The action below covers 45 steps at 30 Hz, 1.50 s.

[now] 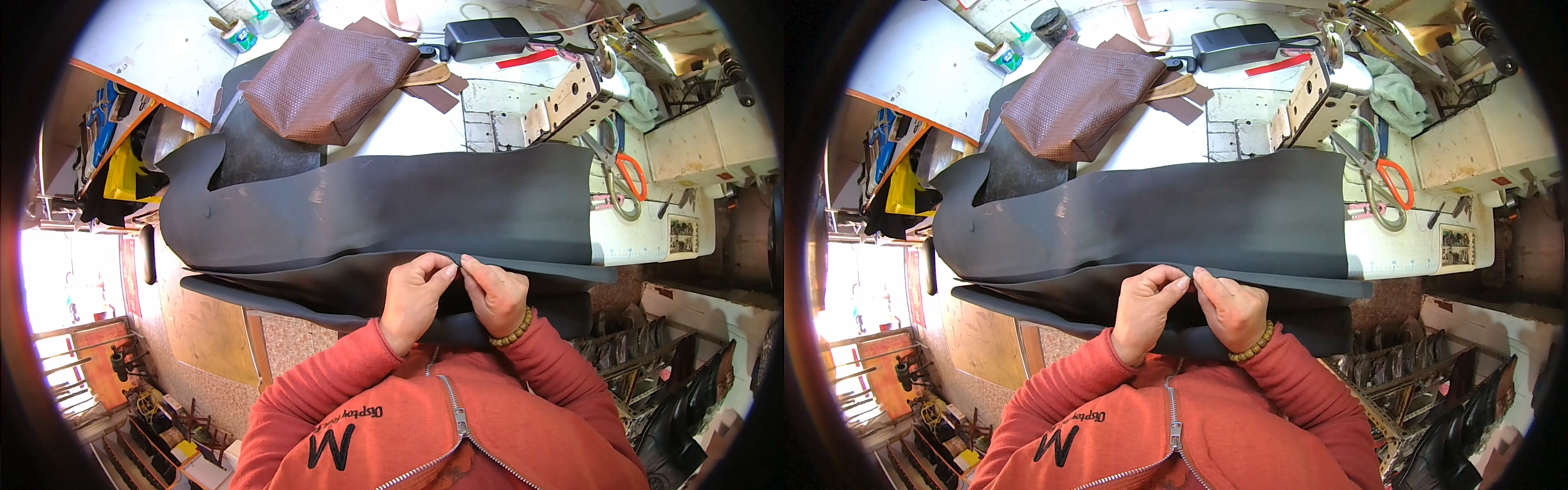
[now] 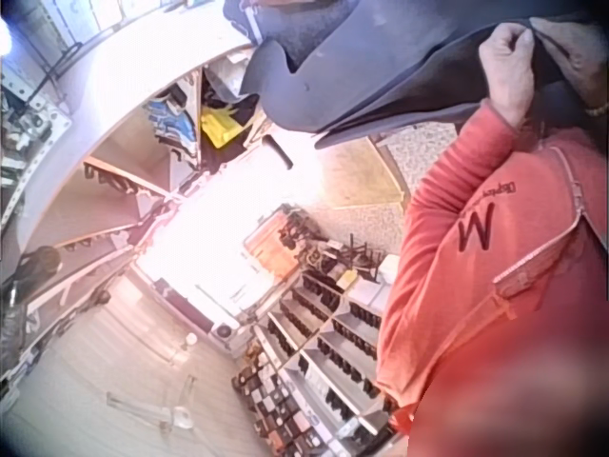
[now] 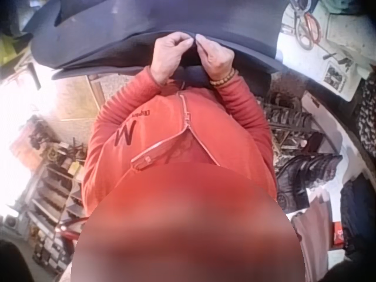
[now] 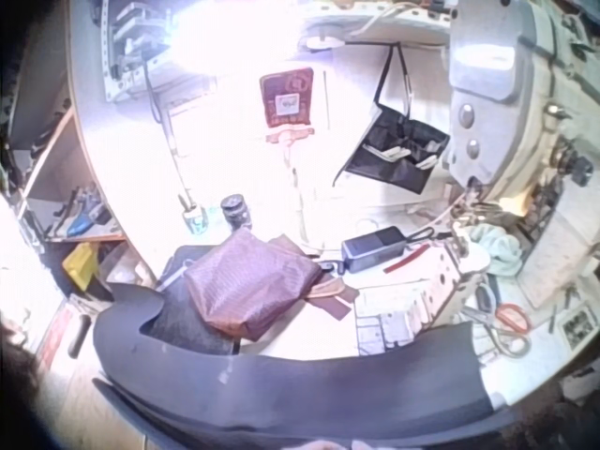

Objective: The person places a black leather piece on a workbench, then aligns and attaches a brown leather strap to its edge using a white adhesive strip. They smooth the strap and press it into place, then use a stapler to secure the strap to the leather piece.

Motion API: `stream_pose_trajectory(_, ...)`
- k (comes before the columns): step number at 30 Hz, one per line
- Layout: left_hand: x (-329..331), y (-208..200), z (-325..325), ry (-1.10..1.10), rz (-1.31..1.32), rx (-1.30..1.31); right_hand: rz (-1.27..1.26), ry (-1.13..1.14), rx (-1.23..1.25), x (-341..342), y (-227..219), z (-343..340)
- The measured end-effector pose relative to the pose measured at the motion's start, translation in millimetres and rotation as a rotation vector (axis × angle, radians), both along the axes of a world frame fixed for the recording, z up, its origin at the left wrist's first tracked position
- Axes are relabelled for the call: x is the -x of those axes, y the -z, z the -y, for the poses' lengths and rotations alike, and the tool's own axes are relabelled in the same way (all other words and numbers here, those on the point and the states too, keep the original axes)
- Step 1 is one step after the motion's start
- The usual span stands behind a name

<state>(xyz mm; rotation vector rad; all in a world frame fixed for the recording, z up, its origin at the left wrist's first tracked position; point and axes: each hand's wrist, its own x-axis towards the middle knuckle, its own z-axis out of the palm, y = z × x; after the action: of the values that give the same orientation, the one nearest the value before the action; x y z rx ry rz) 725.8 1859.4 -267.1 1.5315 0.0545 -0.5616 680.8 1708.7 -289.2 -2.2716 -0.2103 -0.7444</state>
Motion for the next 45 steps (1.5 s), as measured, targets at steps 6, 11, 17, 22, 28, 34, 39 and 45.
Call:
stream_pose_trajectory(6, -2.0, -5.1, 3.1, -0.011, -0.051, -0.009, -0.04, 0.013, -0.08, -2.5, -2.3, -2.6)
stream_pose_trajectory(11, -5.8, -1.8, 8.7, -0.023, 0.026, -0.093, -0.261, 0.0, -0.283, -8.4, -9.8, -0.8)
stream_pose_trajectory(17, 0.4, 0.5, 15.5, -0.05, 0.103, -0.221, -0.435, 0.018, -0.488, -17.8, -20.0, -0.6)
stream_pose_trajectory(22, -3.8, -10.9, 12.0, 0.011, 0.466, -0.227, -0.585, 0.019, -0.677, -22.9, -23.4, 6.9)
stream_pose_trajectory(28, -34.0, -23.5, -3.5, 0.183, 1.065, -0.731, -0.634, 0.059, -0.793, -25.2, -24.0, 2.5)
stream_pose_trajectory(34, -35.7, -18.2, -6.3, 0.221, 0.972, -0.734, -0.602, 0.037, -0.878, -7.4, -25.7, -14.6)
stream_pose_trajectory(39, -30.6, -14.0, -10.4, 0.144, 1.005, -0.604, -0.66, -0.013, -1.113, -6.1, -21.9, -17.2)
stream_pose_trajectory(45, -30.5, -12.0, -13.5, 0.111, 1.027, -0.511, -0.65, 0.02, -1.18, -7.4, -23.8, -25.1)
